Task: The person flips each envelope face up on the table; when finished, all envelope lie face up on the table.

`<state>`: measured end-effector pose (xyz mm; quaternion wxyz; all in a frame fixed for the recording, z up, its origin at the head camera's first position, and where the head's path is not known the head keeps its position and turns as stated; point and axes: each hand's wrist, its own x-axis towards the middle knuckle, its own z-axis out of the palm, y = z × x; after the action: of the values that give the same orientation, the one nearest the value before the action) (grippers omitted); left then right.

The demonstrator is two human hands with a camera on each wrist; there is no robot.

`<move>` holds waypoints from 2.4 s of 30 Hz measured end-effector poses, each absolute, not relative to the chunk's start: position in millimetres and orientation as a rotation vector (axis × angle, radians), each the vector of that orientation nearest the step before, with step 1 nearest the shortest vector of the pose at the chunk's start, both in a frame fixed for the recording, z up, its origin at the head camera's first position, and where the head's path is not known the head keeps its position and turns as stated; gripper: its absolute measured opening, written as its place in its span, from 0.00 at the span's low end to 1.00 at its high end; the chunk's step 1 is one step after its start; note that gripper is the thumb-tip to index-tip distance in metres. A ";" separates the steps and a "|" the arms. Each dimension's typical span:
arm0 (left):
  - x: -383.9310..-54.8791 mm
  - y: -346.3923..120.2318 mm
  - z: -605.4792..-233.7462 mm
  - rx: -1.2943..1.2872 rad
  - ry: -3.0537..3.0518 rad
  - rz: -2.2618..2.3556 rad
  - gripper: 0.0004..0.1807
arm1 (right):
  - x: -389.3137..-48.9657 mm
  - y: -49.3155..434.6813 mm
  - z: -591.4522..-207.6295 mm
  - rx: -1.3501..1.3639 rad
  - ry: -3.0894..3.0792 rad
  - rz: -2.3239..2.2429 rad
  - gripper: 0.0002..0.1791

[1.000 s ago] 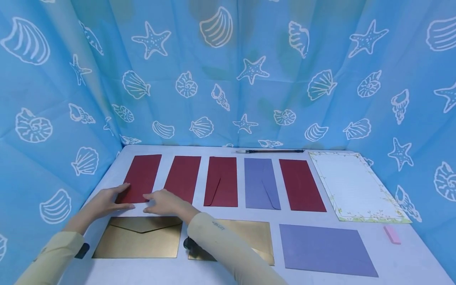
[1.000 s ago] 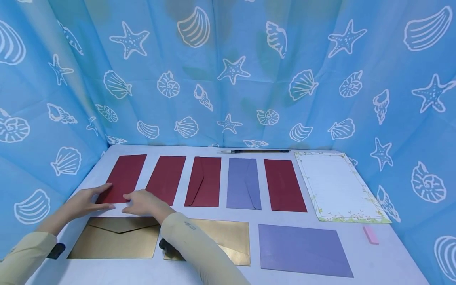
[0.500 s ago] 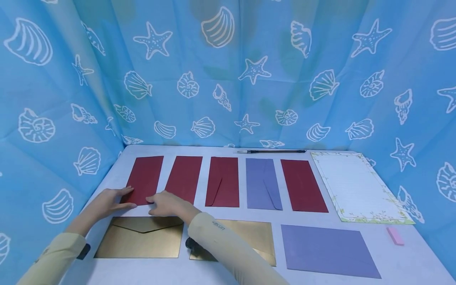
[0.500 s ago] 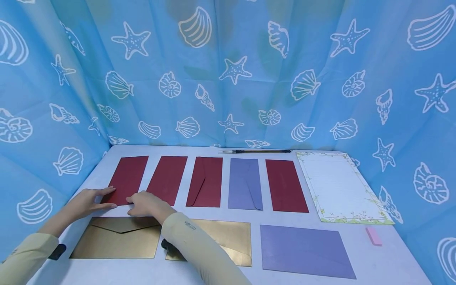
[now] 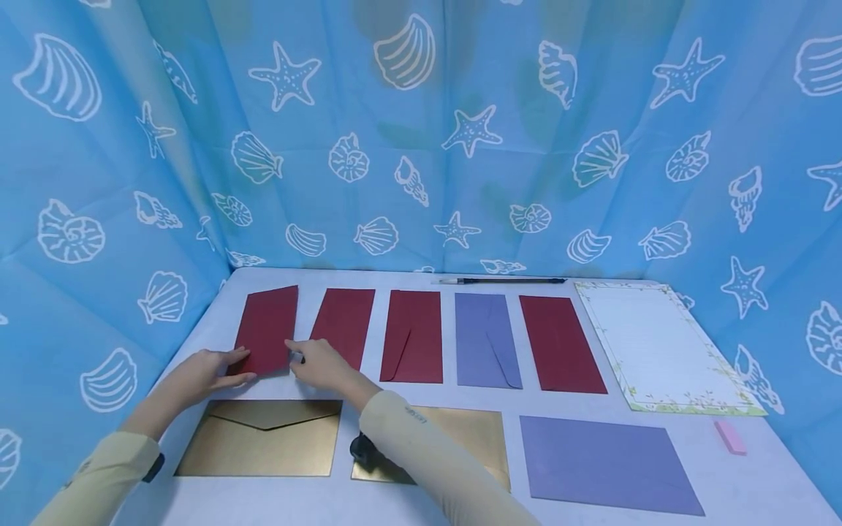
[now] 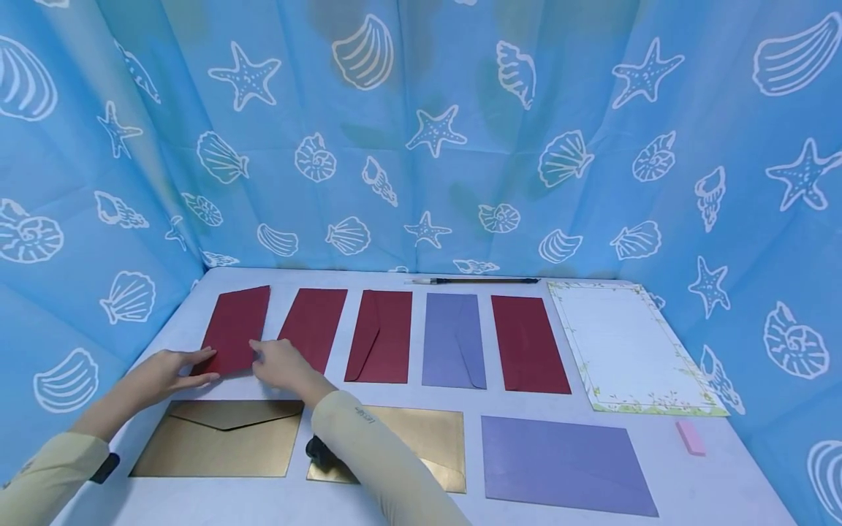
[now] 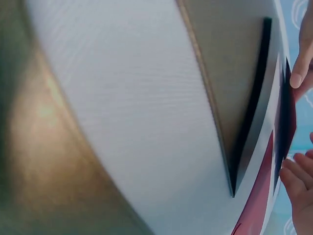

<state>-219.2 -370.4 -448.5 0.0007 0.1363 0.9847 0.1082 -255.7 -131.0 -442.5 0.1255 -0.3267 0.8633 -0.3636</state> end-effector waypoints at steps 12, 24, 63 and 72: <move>-211.1 -366.5 -452.3 0.328 3.123 0.563 0.39 | -256.7 -133.4 -441.0 -0.699 2.246 -1.484 0.24; -211.9 -357.3 -451.1 0.367 3.136 0.733 0.39 | -258.3 -132.9 -437.8 -0.730 2.144 -1.652 0.23; -186.6 -360.1 -442.4 0.145 3.128 1.369 0.41 | -258.8 -129.2 -446.3 -1.029 2.349 -1.132 0.23; -186.1 -363.4 -441.4 0.121 3.133 1.403 0.53 | -254.9 -138.6 -447.4 -1.170 2.419 -0.845 0.26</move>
<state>-186.1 -363.4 -441.4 -0.1459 0.0348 0.9024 0.4040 -254.9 -138.6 -447.4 0.1618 -0.4100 0.8474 -0.2961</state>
